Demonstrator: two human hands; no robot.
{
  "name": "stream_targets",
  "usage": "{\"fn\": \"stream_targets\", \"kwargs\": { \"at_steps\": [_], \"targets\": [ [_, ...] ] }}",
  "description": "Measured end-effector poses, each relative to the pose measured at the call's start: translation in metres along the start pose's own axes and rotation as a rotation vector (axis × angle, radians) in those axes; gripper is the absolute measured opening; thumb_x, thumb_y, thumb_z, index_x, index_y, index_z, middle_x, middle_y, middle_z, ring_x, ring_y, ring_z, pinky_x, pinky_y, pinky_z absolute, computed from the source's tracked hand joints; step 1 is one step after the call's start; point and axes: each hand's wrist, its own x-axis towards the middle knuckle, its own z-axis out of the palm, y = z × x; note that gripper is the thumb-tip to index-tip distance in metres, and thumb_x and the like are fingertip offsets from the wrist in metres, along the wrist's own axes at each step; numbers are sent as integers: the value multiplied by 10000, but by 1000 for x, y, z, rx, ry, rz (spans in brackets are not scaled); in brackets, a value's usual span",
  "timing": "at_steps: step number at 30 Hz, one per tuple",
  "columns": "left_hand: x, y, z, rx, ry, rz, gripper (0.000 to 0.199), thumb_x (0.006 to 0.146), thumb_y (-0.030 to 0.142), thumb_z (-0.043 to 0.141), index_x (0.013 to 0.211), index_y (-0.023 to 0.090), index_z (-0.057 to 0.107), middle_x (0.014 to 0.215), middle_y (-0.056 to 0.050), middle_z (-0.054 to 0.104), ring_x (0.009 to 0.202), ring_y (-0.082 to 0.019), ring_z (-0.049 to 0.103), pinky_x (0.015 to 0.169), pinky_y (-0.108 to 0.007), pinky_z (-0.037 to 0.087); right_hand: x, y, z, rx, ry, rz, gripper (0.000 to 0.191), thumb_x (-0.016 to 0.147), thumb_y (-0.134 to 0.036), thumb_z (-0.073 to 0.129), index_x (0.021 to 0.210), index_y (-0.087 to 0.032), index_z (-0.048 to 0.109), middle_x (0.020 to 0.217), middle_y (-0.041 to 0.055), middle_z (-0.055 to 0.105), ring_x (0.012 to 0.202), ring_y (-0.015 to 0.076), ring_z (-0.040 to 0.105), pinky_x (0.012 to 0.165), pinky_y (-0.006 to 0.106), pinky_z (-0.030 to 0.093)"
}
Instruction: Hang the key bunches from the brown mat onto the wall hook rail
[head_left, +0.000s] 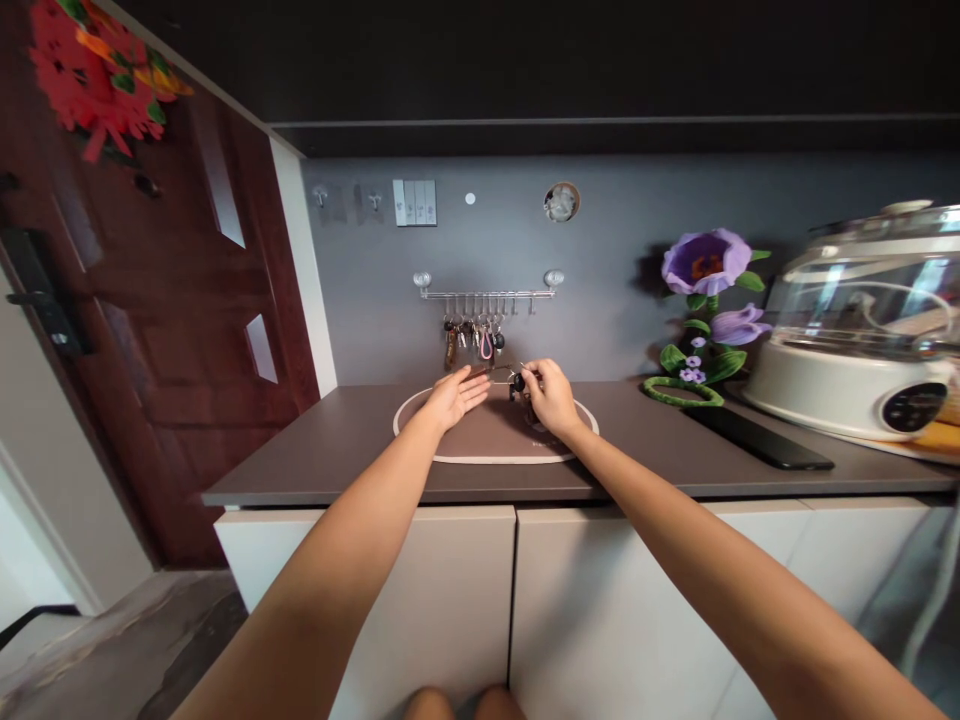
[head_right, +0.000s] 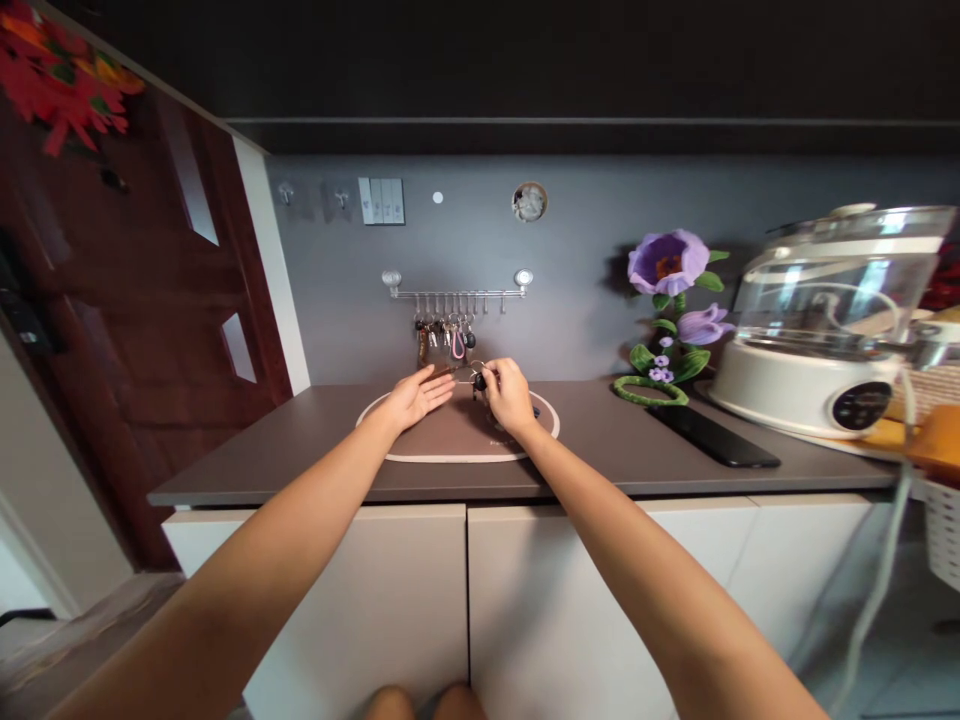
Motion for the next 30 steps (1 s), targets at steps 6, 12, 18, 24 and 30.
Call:
{"fn": "stream_targets", "kwargs": {
  "at_steps": [6,12,18,24,30],
  "targets": [
    [-8,-5,6,225,-57,-90,278,692,307,631,902,156,528,1001,-124,607,887,-187,595,844,-368,451,7,14,0,199,62,191,216,804,-366,401,772,-179,504,782,44,569,761,162,512,759,314,391],
    [-9,-16,13,559,-127,76,256,671,324,641,844,146,578,871,-70,615,770,-127,569,797,-314,442,14,21,0,531,56,339,258,774,-435,423,808,-182,465,797,25,570,749,132,526,722,284,426],
    [-6,-23,15,819,-200,315,321,681,385,599,882,135,596,861,-72,629,739,-148,550,736,-304,427,27,12,5,779,25,472,273,724,-456,489,798,-198,439,711,-16,548,609,112,541,613,273,447],
    [5,-29,13,993,-116,512,293,713,397,542,849,144,598,815,-70,644,735,-159,568,716,-287,426,43,11,15,920,-6,512,268,706,-435,521,801,-208,414,684,-27,540,606,139,587,563,275,459],
    [12,-29,10,1143,74,640,289,767,415,448,726,163,583,732,-61,633,665,-150,559,667,-276,414,63,12,19,924,8,565,180,740,-366,484,800,-213,411,647,-40,523,579,132,589,578,285,478]
  ]
}}
